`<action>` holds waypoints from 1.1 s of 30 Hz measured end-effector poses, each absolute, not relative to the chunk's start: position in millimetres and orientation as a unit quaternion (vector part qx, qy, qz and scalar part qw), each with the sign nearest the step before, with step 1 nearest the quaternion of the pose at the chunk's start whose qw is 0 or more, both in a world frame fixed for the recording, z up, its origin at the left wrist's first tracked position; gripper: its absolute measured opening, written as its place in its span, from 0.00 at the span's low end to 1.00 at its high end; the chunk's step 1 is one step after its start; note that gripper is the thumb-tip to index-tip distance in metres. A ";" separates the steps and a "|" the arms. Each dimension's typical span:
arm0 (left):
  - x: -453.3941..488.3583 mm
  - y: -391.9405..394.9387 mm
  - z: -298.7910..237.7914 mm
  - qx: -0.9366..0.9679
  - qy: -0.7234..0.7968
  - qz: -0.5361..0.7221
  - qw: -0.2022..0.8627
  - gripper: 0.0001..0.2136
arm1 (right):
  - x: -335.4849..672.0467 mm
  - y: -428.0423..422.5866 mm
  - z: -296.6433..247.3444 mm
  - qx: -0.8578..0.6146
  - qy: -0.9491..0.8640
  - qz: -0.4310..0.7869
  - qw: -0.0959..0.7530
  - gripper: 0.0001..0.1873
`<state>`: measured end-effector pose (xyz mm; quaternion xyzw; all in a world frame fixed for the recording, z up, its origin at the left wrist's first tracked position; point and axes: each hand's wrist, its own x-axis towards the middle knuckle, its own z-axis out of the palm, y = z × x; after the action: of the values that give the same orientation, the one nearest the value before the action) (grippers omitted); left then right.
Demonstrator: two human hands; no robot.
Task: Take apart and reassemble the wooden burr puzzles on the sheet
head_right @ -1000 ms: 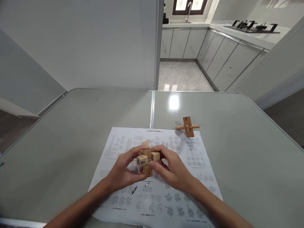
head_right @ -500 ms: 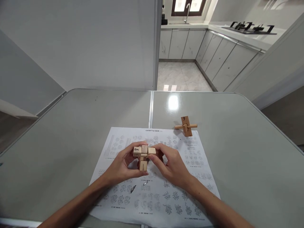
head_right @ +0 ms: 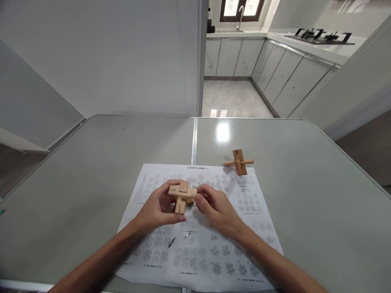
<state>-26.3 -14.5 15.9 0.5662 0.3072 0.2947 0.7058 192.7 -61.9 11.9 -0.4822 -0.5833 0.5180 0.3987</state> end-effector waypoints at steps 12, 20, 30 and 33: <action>-24.1 -7.9 15.2 0.475 0.406 0.413 0.663 0.33 | 192.6 -58.0 -2.0 -0.469 -0.771 0.251 0.351 0.20; -21.6 -11.6 20.3 0.484 0.402 0.403 0.665 0.34 | 194.4 -55.8 -5.0 -0.482 -0.742 0.294 0.363 0.13; -22.4 -18.1 16.8 0.597 0.423 0.374 0.570 0.33 | 202.1 -52.9 9.9 -0.418 -0.461 0.666 0.412 0.22; -21.6 -20.4 14.4 0.645 0.407 0.370 0.530 0.31 | 199.8 -51.7 6.5 -0.366 -0.418 0.714 0.426 0.30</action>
<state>-21.6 -20.4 14.4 0.6454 0.4072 0.3701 0.5298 199.8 -51.7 6.5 -0.3659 -0.4182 0.7140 0.4259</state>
